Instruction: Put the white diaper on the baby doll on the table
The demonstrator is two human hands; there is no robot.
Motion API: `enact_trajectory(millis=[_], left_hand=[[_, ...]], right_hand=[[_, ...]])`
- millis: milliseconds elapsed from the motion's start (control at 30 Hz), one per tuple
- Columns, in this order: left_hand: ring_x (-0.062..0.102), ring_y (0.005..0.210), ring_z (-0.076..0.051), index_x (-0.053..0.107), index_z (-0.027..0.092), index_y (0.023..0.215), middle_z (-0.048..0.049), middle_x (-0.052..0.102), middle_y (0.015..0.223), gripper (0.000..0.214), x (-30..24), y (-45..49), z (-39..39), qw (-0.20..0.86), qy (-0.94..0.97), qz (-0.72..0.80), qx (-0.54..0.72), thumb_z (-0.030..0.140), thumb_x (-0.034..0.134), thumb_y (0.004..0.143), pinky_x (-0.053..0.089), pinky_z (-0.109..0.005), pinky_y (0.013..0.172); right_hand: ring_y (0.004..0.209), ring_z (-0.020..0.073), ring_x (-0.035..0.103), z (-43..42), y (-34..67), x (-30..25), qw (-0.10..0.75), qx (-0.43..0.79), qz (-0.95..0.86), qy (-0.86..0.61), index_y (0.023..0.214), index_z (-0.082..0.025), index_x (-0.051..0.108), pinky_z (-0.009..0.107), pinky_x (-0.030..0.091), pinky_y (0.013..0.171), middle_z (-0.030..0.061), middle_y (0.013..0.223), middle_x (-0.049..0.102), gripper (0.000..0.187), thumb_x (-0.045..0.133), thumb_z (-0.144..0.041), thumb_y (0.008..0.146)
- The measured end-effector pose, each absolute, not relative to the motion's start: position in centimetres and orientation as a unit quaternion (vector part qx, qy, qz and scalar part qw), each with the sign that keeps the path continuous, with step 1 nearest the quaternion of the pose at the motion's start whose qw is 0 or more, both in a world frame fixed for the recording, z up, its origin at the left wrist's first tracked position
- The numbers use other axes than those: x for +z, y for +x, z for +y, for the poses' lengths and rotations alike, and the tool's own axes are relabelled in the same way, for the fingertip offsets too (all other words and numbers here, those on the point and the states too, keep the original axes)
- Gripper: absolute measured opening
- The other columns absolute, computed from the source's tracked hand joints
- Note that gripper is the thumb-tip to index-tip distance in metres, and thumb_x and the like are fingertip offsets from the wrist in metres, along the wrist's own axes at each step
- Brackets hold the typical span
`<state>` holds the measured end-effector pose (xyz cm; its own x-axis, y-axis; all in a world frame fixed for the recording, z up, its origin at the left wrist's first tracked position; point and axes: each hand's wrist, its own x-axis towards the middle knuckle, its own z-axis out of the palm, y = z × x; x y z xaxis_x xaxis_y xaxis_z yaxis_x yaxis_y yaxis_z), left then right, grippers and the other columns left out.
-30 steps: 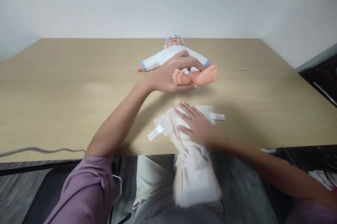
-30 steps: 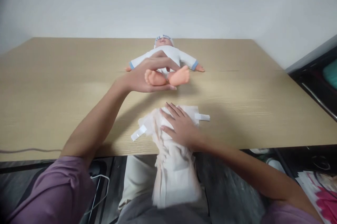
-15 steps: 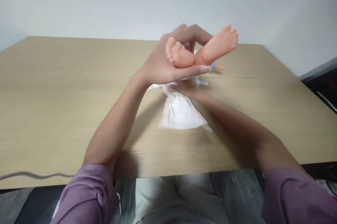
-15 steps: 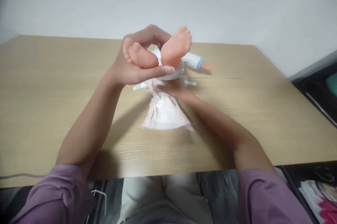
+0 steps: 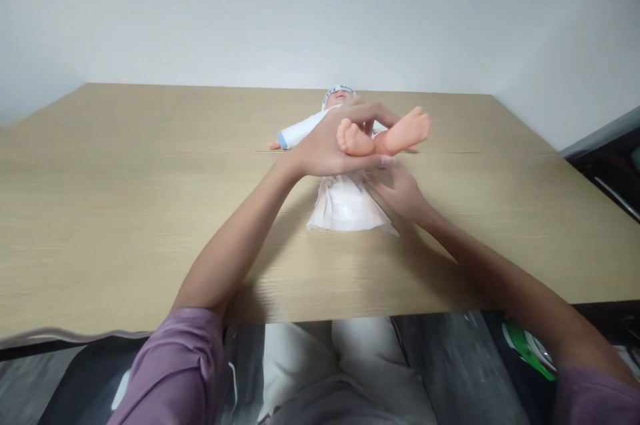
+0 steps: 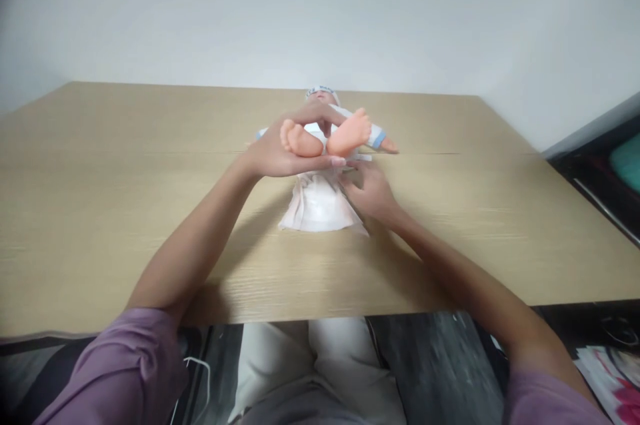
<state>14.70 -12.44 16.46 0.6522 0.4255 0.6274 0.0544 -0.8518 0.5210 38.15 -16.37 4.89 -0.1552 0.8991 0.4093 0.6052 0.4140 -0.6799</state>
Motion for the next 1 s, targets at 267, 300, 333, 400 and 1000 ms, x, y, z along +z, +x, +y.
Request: enact_trajectory(millis=[267, 300, 333, 400, 1000], left_hand=[[0.072, 0.115, -0.027, 0.077, 0.027, 0.127, -0.0084, 0.080, 0.123, 0.044, 13.7, 13.6, -14.9, 0.242, 0.887, 0.112, 0.376, 0.051, 0.088, 0.092, 0.059, -0.042, 0.101], [0.072, 0.117, -0.028, 0.076, 0.026, 0.130, -0.0100, 0.079, 0.126, 0.045, 13.3, 12.9, -15.2, 0.236, 0.891, 0.113, 0.372, 0.051, 0.087, 0.093, 0.060, -0.043, 0.101], [0.072, 0.118, -0.028, 0.075, 0.026, 0.132, -0.0115, 0.078, 0.127, 0.046, 12.7, 11.9, -15.5, 0.223, 0.896, 0.117, 0.365, 0.051, 0.086, 0.094, 0.061, -0.045, 0.102], [0.073, 0.121, -0.031, 0.074, 0.025, 0.132, -0.0136, 0.078, 0.127, 0.046, 11.0, 9.6, -15.8, 0.185, 0.911, 0.130, 0.344, 0.050, 0.084, 0.095, 0.060, -0.050, 0.108], [0.041, 0.168, -0.034, 0.048, 0.036, 0.170, -0.0061, 0.055, 0.174, 0.071, 4.6, 2.2, -16.9, 0.137, 0.958, 0.188, 0.168, 0.013, 0.063, 0.104, 0.047, -0.063, 0.133]], right_hand=[[0.121, 0.0353, 0.074, -19.3, 37.6, 6.8, 0.519, 0.091, -0.771, -0.358, 0.129, -0.028, 0.069, 0.054, 0.062, 0.107, 0.0103, 0.128, 0.078, 0.039, 0.082, -0.044, 0.097], [0.124, 0.0349, 0.074, -19.2, 38.0, 7.0, 0.500, 0.092, -0.792, -0.339, 0.132, -0.027, 0.069, 0.053, 0.062, 0.108, 0.0106, 0.130, 0.078, 0.038, 0.079, -0.041, 0.098], [0.127, 0.0345, 0.073, -19.1, 38.7, 7.0, 0.474, 0.094, -0.815, -0.319, 0.137, -0.027, 0.069, 0.053, 0.061, 0.111, 0.0110, 0.134, 0.077, 0.039, 0.076, -0.038, 0.100], [0.133, 0.0331, 0.071, -18.7, 40.5, 6.6, 0.415, 0.079, -0.864, -0.275, 0.142, -0.028, 0.069, 0.052, 0.058, 0.114, 0.0108, 0.140, 0.076, 0.038, 0.067, -0.032, 0.104], [0.153, 0.0280, 0.060, -17.8, 45.9, 2.7, 0.220, -0.008, -0.947, -0.233, 0.143, -0.035, 0.070, 0.050, 0.051, 0.123, -0.0013, 0.163, 0.067, 0.049, 0.053, -0.008, 0.106]])
